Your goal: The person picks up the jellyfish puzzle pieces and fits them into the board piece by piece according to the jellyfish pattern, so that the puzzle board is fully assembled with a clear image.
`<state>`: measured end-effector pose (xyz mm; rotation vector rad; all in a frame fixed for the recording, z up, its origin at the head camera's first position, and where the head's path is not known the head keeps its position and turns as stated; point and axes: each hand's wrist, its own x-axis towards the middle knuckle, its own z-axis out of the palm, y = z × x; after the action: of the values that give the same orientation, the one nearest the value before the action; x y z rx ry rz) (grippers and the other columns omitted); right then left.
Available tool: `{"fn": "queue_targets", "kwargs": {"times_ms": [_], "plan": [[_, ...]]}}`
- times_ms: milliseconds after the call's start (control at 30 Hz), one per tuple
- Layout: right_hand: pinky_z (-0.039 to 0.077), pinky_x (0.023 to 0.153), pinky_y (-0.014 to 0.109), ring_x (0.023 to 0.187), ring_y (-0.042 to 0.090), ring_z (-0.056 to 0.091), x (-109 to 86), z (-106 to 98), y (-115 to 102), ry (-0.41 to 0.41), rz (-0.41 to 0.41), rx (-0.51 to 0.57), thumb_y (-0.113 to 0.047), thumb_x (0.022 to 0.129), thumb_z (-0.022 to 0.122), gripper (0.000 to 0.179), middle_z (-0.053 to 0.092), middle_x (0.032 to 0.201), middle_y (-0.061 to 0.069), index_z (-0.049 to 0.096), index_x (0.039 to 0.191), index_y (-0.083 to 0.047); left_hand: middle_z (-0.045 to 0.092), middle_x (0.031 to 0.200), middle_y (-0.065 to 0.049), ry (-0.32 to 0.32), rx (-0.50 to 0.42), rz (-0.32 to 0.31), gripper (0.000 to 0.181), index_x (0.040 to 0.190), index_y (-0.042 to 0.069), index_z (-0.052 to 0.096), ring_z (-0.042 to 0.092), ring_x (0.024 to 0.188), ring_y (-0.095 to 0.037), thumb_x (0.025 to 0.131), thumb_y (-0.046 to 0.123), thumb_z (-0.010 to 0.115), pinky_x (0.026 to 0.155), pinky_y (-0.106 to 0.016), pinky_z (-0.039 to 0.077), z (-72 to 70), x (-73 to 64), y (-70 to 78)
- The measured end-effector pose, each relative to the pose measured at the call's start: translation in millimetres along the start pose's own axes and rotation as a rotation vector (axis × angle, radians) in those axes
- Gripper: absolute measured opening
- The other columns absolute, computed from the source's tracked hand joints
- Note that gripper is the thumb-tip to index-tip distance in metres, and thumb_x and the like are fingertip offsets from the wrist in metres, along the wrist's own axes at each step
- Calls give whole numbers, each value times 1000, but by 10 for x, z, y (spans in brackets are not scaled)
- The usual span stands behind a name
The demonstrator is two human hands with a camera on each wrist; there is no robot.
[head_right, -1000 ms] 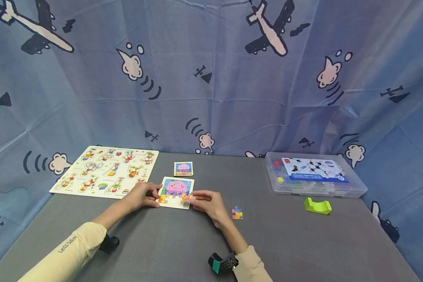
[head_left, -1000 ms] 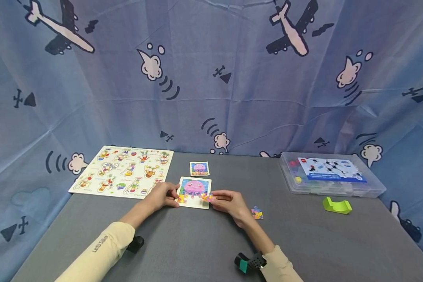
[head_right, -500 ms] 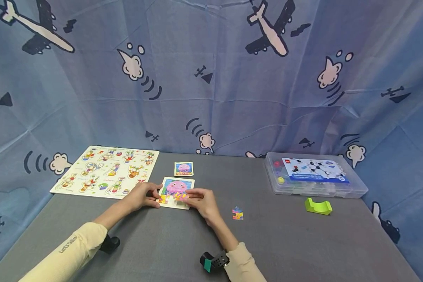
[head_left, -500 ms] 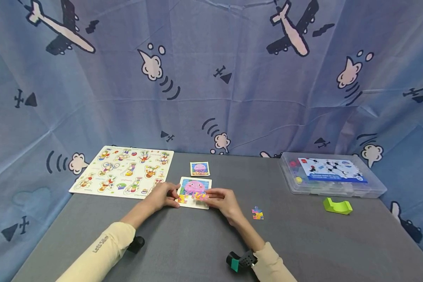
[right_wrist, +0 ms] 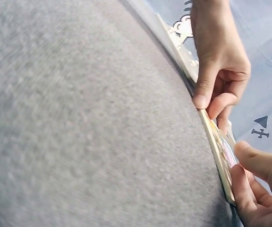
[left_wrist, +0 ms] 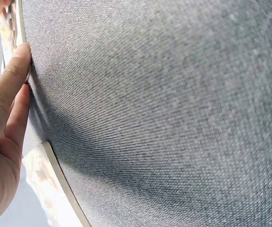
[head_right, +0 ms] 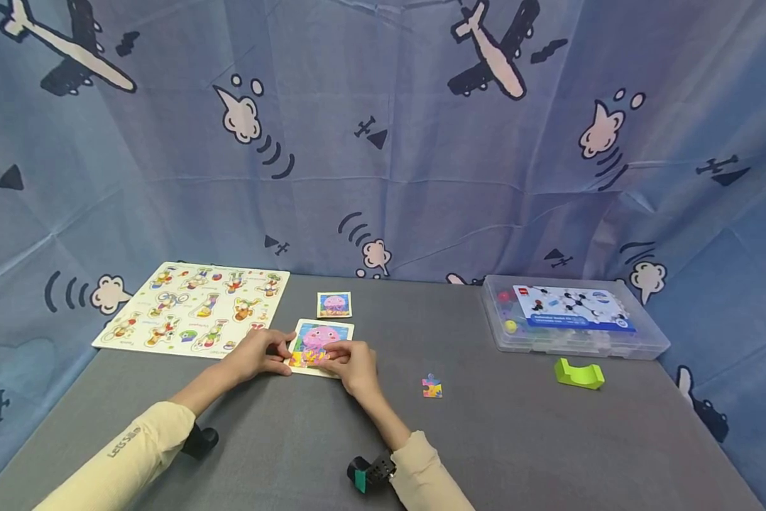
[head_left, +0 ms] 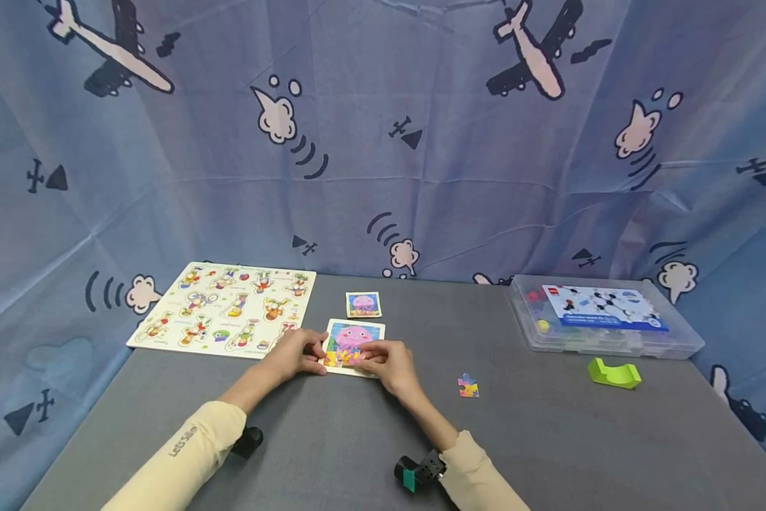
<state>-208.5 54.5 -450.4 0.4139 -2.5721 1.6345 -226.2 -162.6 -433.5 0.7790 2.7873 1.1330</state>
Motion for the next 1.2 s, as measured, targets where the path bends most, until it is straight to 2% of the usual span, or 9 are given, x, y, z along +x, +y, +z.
{"fn": "queue_targets", "kwargs": {"times_ms": [133,400,700,867,1067,1200], "plan": [[46,53,17,61,11,64,7,17,-29,8,-31,-59,-1,75,80,21,70,73,10,72,93,6,61,118,-29,1,1,-3,21,70,1,64,61,109,-37,68,6,84,63,-21,43,2,7,-7],[48,53,19,62,19,67,26,31,-69,-20,-57,-106,2,73,80,22,71,75,13,71,92,9,63,115,-27,10,2,14,22,69,1,64,60,111,-37,68,7,85,64,-22,45,-1,13,-38],[45,51,19,58,11,61,50,-5,-75,-38,-54,-153,0,70,83,26,70,76,13,72,92,7,62,116,-28,7,1,2,22,69,2,63,61,109,-37,68,6,84,63,-21,45,9,11,-38],[48,54,20,61,13,63,49,14,-82,-10,-32,-92,7,67,82,28,69,78,14,70,93,7,63,116,-27,5,2,-11,22,69,2,63,61,109,-36,68,6,85,64,-21,44,8,6,-31],[53,63,23,71,27,70,56,73,-88,2,-17,64,19,67,75,29,69,81,22,67,94,13,62,116,-29,1,4,-4,22,70,1,63,62,107,-37,68,7,85,63,-22,44,-2,3,-22],[54,63,23,72,29,71,65,103,-73,-2,-7,83,21,68,73,27,69,81,23,66,93,14,62,116,-28,0,8,1,22,70,1,63,62,108,-37,68,8,85,63,-22,43,-7,0,-15]]}}
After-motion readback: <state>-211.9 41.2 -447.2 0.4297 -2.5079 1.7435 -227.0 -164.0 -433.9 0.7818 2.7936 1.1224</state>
